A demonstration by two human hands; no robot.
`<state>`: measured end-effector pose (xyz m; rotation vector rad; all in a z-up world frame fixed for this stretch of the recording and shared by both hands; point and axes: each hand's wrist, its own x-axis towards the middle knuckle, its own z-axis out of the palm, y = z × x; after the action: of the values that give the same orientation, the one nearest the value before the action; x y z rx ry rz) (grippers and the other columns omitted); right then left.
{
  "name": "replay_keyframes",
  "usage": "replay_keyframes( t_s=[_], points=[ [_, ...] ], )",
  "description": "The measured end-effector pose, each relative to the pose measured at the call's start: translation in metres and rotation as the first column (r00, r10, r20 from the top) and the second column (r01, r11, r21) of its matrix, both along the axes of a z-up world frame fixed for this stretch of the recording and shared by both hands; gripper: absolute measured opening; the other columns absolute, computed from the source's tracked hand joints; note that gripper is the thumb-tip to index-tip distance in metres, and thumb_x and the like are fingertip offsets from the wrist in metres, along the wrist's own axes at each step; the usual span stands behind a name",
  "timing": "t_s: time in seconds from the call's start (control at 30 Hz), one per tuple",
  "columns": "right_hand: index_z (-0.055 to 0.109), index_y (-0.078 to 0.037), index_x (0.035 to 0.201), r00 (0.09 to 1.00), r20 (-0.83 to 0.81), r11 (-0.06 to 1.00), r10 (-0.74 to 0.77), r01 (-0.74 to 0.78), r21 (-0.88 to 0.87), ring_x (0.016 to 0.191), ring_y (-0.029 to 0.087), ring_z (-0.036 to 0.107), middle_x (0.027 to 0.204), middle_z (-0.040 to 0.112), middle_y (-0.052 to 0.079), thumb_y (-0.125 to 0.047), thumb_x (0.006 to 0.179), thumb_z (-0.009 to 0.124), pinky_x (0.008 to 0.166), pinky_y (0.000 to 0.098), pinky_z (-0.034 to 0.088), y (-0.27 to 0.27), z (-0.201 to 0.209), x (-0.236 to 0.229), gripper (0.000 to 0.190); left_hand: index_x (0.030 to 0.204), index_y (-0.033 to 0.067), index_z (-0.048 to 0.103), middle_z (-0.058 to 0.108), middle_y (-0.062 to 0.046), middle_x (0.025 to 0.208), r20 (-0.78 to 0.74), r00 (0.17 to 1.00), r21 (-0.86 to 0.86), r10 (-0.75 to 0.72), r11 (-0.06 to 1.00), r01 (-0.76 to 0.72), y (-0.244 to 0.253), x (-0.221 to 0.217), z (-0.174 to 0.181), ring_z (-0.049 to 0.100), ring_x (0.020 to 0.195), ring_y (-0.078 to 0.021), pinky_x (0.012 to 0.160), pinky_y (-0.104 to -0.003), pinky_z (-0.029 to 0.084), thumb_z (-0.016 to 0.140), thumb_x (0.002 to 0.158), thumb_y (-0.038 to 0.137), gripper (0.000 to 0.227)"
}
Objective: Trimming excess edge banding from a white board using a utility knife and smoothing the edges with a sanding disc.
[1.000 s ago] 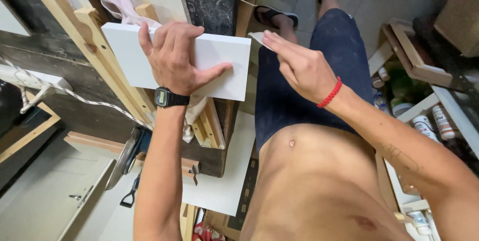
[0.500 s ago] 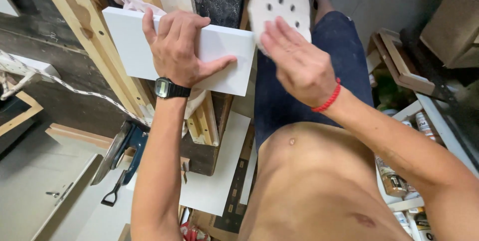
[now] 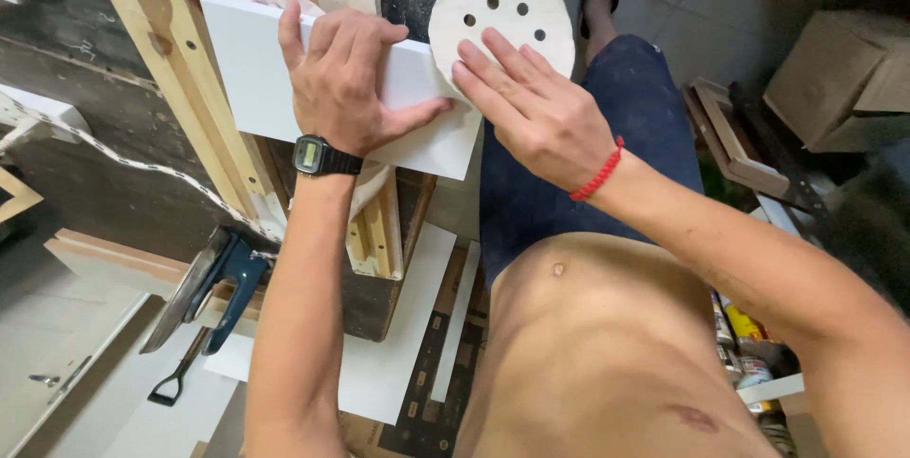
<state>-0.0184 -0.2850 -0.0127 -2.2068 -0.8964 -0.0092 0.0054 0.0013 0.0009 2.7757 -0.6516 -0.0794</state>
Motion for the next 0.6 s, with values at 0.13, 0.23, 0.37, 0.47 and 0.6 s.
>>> replay_keyframes(
  t_s=[0.13, 0.23, 0.37, 0.47, 0.6],
  points=[
    [0.066, 0.002, 0.147, 0.997, -0.003, 0.986, 0.080, -0.079, -0.144, 0.145, 0.034, 0.059, 0.153, 0.064, 0.019, 0.007, 0.107, 0.056, 0.118, 0.0467, 0.054, -0.037, -0.017, -0.008, 0.042, 0.114, 0.0120, 0.075, 0.074, -0.006, 0.107, 0.027, 0.998, 0.030, -0.059, 0.998, 0.058, 0.004, 0.000, -0.004, 0.067, 0.106, -0.0276, 0.126, -0.051, 0.018, 0.063, 0.099, 0.095, 0.085],
    [0.068, 0.006, 0.142, 0.992, -0.088, 0.982, 0.094, -0.107, -0.153, 0.141, 0.037, 0.064, 0.148, 0.069, 0.023, 0.015, 0.101, 0.053, 0.122, 0.0445, 0.052, -0.099, -0.024, -0.019, 0.045, 0.115, 0.0119, 0.075, 0.073, -0.007, 0.107, 0.026, 0.999, 0.015, -0.038, 0.999, 0.038, 0.008, -0.005, -0.007, 0.067, 0.105, -0.0285, 0.125, -0.053, 0.019, 0.061, 0.099, 0.094, 0.085],
    [0.067, 0.010, 0.146, 0.978, -0.209, 0.981, -0.020, -0.021, -0.193, 0.142, 0.037, 0.064, 0.152, 0.065, 0.029, 0.014, 0.110, 0.055, 0.122, 0.0433, 0.051, -0.150, -0.012, -0.023, 0.038, 0.116, 0.0123, 0.073, 0.075, -0.007, 0.108, 0.055, 0.998, 0.006, -0.037, 0.999, 0.037, 0.011, 0.000, -0.013, 0.066, 0.107, -0.0293, 0.121, -0.055, 0.021, 0.061, 0.100, 0.092, 0.082],
    [0.065, 0.005, 0.148, 0.960, -0.272, 0.988, -0.064, 0.022, -0.152, 0.136, 0.035, 0.067, 0.153, 0.064, 0.026, 0.013, 0.106, 0.053, 0.114, 0.0426, 0.055, -0.157, -0.014, -0.016, 0.044, 0.112, 0.0146, 0.068, 0.069, -0.005, 0.104, 0.049, 0.998, 0.017, -0.041, 0.999, 0.041, 0.009, 0.000, -0.013, 0.065, 0.103, -0.0286, 0.119, -0.055, 0.024, 0.062, 0.098, 0.090, 0.077],
    [0.061, 0.007, 0.148, 0.949, -0.315, 1.000, 0.011, -0.013, -0.003, 0.139, 0.034, 0.061, 0.154, 0.060, 0.028, 0.015, 0.104, 0.048, 0.120, 0.0377, 0.047, -0.137, 0.013, 0.015, 0.046, 0.120, 0.0190, 0.070, 0.072, -0.006, 0.124, 0.096, 0.992, 0.078, 0.081, 0.993, -0.089, -0.018, -0.007, -0.018, 0.061, 0.127, -0.0289, 0.121, -0.071, 0.016, 0.061, 0.096, 0.093, 0.078]
  ],
)
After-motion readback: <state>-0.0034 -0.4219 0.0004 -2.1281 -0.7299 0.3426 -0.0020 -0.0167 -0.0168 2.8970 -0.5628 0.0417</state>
